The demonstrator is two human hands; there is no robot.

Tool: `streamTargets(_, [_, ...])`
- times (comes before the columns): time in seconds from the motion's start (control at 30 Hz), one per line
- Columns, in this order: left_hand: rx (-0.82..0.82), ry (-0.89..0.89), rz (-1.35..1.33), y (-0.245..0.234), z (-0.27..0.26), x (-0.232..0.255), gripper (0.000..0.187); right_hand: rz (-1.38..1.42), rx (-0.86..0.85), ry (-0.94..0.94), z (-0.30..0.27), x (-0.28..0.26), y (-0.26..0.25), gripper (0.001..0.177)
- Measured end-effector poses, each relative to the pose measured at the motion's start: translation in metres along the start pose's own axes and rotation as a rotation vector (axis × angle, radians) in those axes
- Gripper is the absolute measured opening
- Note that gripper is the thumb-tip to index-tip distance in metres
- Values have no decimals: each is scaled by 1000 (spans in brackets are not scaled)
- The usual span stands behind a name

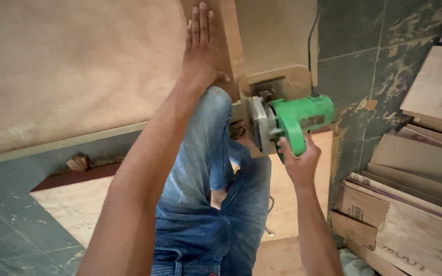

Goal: The person measures and marks a large plywood sheet with a tape measure and pencil, then uses a circular saw to cut along the marked line. The person repositions the wood and continues measuring and marking.

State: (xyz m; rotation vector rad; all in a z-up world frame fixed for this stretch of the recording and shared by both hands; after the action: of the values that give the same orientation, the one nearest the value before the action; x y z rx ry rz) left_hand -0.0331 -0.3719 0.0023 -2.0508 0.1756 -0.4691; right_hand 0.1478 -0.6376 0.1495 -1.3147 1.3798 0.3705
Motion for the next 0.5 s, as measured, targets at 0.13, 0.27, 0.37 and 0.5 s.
streamTargets(0.13, [-81,-41,38,1,1,4,167,153,56,89,-3,9,-23,23])
streamTargets(0.27, [-81,-37,58,-4,0,5,166,87,85,164,-1,19,-44,20])
streamTargets(0.37, [-200,-135,142,2,12,9,167,-30,76,134,4,27,-58,17])
streamTargets(0.5, [-145,-75,103,1,10,5,164,-52,28,78,23,48,-72,18])
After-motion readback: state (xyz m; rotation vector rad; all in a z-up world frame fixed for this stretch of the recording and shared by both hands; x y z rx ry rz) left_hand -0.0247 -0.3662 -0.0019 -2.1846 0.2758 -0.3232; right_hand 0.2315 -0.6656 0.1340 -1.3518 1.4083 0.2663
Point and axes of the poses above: each hand's wrist, its own z-axis towards the middle knuckle, its own y-axis out of the palm, x = y × z, the point moved 4 cm from there along z, towards the middle knuckle, and after that the axes turned 8 degrees about -y, right-handed, at the moved point
